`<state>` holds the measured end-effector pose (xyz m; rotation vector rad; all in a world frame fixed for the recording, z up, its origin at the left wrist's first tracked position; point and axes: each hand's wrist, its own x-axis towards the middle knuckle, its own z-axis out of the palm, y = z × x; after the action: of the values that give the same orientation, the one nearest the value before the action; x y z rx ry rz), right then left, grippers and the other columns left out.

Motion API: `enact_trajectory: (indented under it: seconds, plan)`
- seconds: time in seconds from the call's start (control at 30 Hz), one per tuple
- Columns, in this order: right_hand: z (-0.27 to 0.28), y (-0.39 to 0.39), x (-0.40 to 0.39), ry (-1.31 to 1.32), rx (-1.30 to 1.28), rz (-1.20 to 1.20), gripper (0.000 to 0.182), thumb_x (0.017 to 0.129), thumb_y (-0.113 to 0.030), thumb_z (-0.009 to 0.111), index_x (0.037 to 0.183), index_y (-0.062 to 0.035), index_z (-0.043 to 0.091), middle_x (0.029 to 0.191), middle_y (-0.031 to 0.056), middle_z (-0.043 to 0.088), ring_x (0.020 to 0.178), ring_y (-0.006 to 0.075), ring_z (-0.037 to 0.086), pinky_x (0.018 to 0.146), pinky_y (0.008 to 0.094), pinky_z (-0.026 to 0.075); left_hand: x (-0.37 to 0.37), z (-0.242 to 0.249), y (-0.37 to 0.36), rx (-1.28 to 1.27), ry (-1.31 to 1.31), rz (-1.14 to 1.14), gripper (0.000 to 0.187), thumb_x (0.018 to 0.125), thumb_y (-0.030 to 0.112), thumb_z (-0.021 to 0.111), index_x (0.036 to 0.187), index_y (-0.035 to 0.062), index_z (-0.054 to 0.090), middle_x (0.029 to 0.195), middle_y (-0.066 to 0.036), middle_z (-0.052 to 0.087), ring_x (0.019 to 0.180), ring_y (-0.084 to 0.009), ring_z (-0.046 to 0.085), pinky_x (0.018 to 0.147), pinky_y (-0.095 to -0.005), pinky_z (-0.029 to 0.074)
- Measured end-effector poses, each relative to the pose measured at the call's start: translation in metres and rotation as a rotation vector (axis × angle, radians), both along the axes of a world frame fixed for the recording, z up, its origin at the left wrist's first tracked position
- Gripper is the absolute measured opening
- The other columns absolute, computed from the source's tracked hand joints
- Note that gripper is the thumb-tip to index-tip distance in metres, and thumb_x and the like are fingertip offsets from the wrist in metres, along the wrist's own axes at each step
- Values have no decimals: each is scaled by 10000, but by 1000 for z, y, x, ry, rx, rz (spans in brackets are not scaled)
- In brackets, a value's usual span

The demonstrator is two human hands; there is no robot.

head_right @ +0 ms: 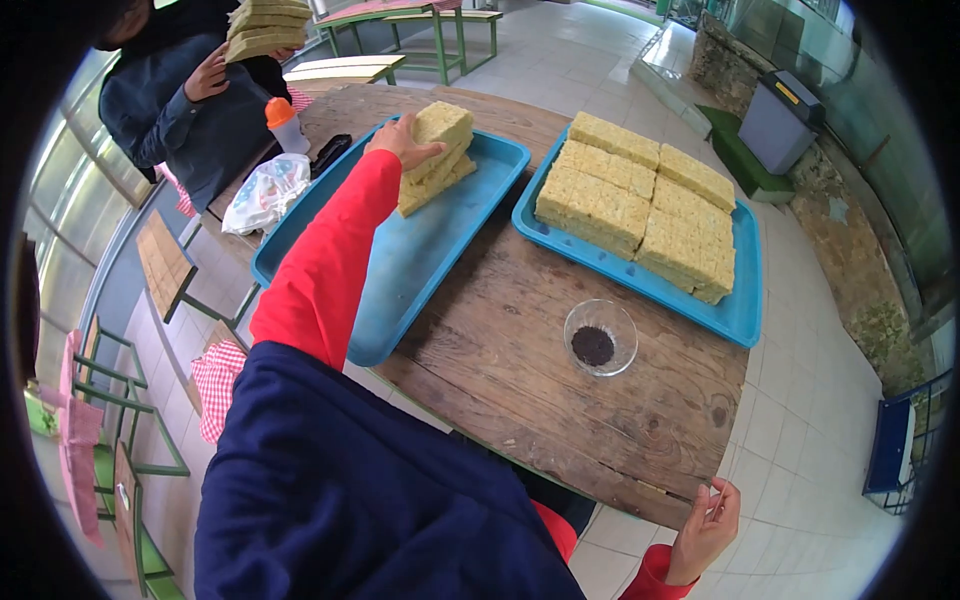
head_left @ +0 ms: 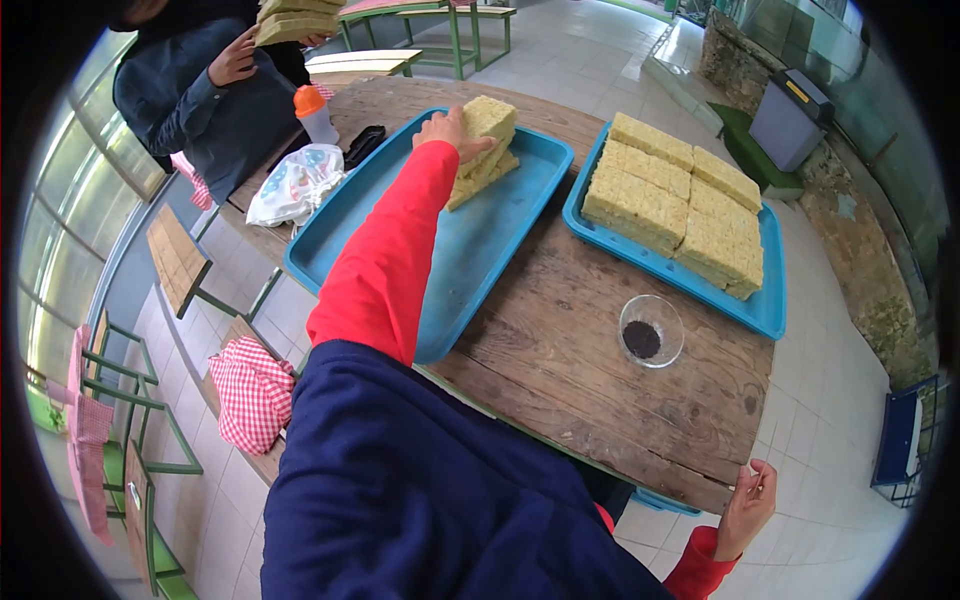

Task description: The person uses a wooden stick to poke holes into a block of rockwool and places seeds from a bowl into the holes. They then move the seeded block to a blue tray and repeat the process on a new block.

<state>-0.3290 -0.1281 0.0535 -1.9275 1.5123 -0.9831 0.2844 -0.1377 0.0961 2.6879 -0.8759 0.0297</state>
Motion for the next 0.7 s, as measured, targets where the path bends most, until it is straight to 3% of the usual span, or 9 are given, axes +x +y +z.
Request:
enact_trajectory:
  seconds: [0.17, 0.3, 0.37, 0.5, 0.57, 0.7]
  plan:
    - [3, -5, 3, -12, -46, 13, 142, 910, -26, 595, 1030, 47, 578, 792, 25, 490, 677, 81, 410, 603, 206, 360, -2, -14, 6, -102, -157, 42, 802, 708, 529, 720, 1353, 127, 463, 1266, -169, 534, 1220, -322, 479, 970, -446, 454]
    - [4, -4, 12, 4, -80, 44, 147, 939, -85, 599, 1047, 14, 580, 745, -13, 424, 698, 62, 400, 630, 192, 351, -16, -7, 29, -273, -296, -119, 800, 722, 481, 720, 1372, 105, 445, 1221, -189, 543, 1174, -352, 499, 979, -444, 436]
    - [3, -2, 17, -26, -65, 48, 146, 928, -62, 596, 1041, 29, 584, 779, 12, 470, 694, 75, 420, 621, 202, 371, -36, 4, 43, -308, -309, -204, 800, 740, 455, 721, 1392, 96, 427, 1222, -204, 542, 1167, -371, 504, 997, -446, 418]
    - [1, 3, 28, -30, -121, 102, 142, 922, -38, 592, 1040, 41, 587, 833, 42, 529, 718, 90, 460, 630, 205, 402, -114, 8, 80, -444, -215, -867, 785, 751, 393, 742, 1387, 63, 422, 1234, -213, 531, 1171, -382, 498, 1003, -430, 401]
    - [-3, 7, 37, -172, -85, 110, 137, 924, -35, 597, 1043, 33, 592, 841, 36, 528, 735, 85, 468, 641, 195, 402, -175, 20, 106, -324, 82, -1054, 831, 718, 377, 760, 1398, 49, 413, 1232, -202, 525, 1148, -381, 500, 997, -416, 404]
    - [-7, 17, 52, -242, 6, 191, 152, 899, -30, 639, 1041, 14, 607, 820, 15, 513, 714, 58, 453, 614, 185, 384, -243, -4, 122, -240, 256, -1203, 856, 664, 270, 789, 1403, 60, 413, 1231, -186, 525, 1145, -359, 505, 1003, -432, 396]
